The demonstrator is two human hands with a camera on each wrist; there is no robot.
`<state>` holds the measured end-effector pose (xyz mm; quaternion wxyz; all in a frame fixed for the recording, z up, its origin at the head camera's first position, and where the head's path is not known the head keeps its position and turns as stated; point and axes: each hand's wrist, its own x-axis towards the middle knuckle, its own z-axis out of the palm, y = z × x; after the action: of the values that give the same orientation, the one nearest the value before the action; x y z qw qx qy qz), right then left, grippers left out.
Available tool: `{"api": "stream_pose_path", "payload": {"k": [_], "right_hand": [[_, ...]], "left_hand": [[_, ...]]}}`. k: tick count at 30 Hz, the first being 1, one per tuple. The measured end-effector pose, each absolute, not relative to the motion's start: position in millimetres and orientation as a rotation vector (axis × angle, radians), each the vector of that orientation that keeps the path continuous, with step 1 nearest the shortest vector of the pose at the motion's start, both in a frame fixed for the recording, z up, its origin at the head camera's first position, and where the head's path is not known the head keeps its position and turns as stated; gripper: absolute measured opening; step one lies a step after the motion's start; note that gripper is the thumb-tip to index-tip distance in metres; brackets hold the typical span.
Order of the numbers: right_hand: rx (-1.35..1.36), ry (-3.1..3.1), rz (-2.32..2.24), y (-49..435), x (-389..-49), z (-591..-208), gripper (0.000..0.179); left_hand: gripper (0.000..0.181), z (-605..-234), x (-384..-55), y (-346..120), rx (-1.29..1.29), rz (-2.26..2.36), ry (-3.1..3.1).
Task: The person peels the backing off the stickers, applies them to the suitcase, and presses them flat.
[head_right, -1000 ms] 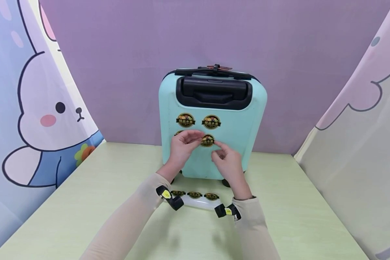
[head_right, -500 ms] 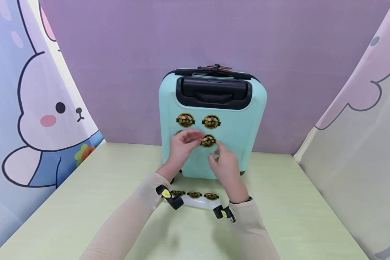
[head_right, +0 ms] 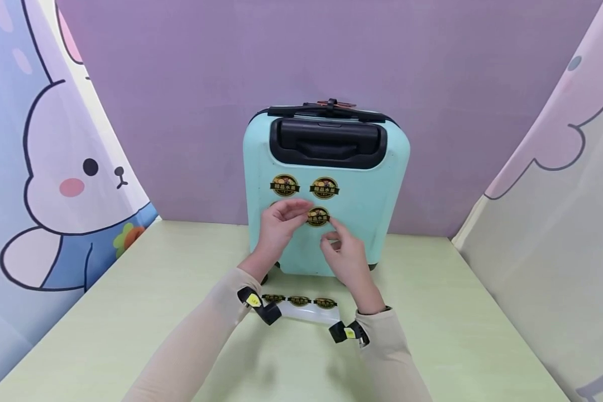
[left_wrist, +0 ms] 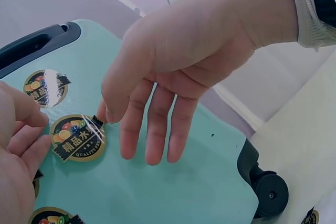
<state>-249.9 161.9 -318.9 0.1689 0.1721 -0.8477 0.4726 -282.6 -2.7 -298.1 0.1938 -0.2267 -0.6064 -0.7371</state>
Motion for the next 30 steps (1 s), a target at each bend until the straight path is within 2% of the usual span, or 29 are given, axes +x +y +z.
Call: {"api": "stream_pose_path", "payload": {"k": [19, 30], "right_hand": [[0.528, -2.237, 1.827, 163.5, -250.7, -320.3, 0.055], [0.532, -2.244, 1.877, 165.4, -251.3, -320.5, 0.055]], "left_hand": [[0.020, -294.9, -282.2, -4.6, -0.663, -2.034, -1.595], [0.016, -304.6, -279.4, -7.3, -0.719, -2.128, -1.673]]}}
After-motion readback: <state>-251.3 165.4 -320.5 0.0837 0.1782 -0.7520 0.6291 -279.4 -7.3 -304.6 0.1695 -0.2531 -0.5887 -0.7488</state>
